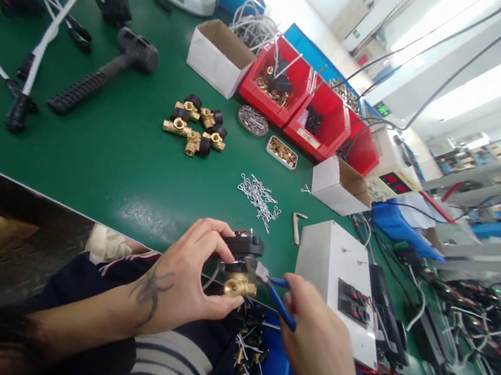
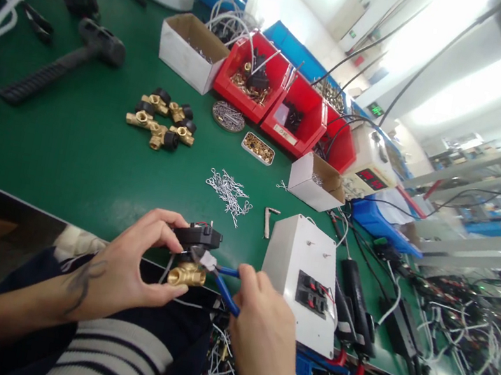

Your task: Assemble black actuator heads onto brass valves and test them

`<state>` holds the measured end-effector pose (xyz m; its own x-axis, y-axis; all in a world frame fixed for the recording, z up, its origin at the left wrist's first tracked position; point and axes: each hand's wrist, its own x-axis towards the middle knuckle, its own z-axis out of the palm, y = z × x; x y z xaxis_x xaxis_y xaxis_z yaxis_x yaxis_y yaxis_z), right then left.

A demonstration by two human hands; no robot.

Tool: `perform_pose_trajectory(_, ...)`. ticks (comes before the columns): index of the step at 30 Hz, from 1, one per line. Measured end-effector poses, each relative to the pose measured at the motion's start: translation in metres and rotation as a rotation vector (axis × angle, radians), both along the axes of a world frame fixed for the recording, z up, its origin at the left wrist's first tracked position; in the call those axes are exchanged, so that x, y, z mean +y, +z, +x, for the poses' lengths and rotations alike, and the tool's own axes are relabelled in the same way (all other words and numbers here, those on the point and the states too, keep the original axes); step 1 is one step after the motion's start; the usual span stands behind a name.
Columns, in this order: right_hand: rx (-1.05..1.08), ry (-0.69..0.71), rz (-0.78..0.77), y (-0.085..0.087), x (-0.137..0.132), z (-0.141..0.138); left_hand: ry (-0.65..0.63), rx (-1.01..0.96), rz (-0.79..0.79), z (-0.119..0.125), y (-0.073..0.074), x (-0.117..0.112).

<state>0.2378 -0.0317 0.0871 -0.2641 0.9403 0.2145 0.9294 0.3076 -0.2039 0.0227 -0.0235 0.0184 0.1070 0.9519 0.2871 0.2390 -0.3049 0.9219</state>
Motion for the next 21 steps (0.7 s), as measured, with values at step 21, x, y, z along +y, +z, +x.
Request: perform_pose_trajectory(21,0.094,-0.038,0.253,0.0014,0.0072,-0.0002,0.000,0.011,-0.008,0.0000,0.0007,0.0018)
